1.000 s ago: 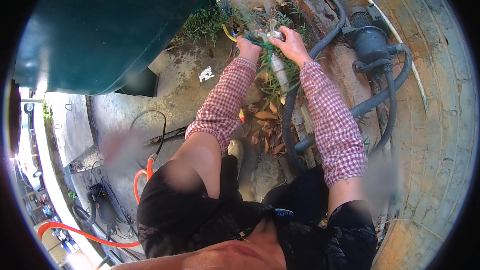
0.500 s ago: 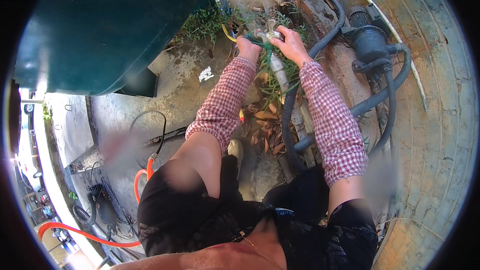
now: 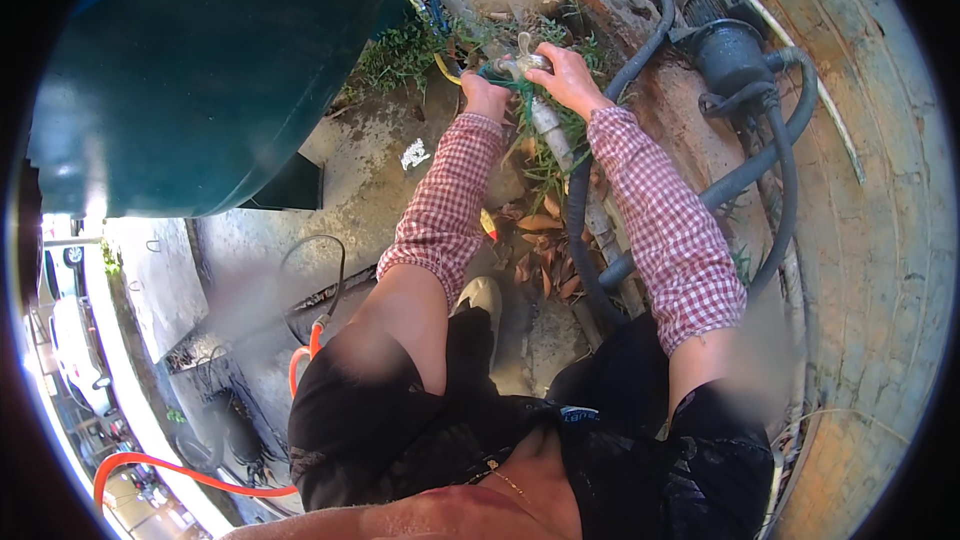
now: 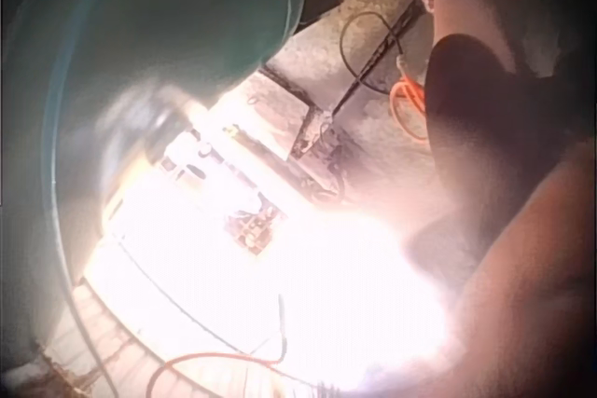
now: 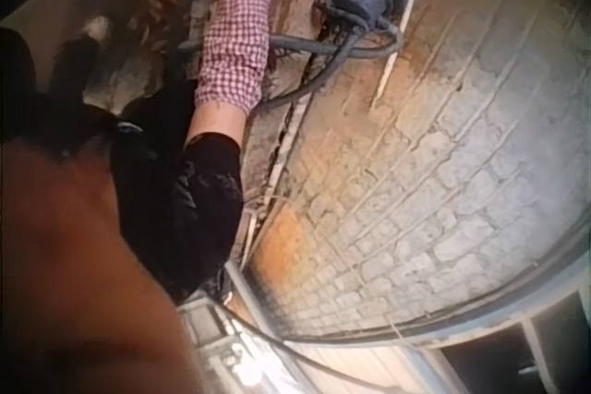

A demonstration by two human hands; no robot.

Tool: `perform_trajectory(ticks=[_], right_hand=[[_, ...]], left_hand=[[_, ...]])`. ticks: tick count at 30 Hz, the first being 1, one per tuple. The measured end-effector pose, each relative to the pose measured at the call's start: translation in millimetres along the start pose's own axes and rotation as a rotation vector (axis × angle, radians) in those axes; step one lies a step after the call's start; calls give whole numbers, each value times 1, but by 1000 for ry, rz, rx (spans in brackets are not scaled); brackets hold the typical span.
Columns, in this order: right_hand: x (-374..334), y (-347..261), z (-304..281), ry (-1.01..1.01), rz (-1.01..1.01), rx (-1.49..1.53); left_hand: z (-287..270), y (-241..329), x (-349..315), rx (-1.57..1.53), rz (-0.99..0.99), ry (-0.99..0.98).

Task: The recorder is tying green wire or string around a pipe fitting and then using a brush to apply a substance to the joint.

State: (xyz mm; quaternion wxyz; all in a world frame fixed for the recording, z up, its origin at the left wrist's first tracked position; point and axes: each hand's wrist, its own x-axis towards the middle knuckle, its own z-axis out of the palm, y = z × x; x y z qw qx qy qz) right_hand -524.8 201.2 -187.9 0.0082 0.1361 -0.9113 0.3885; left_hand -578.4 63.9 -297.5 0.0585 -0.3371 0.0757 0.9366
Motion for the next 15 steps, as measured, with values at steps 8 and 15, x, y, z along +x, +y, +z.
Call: perform_trajectory(ticks=[8, 15], right_hand=[[-5, 8, 4, 124, -2, 59], [-2, 2, 8, 67, 49, 113]], left_hand=[[6, 0, -19, 258, -22, 53], [-5, 20, -31, 285, -67, 198]])
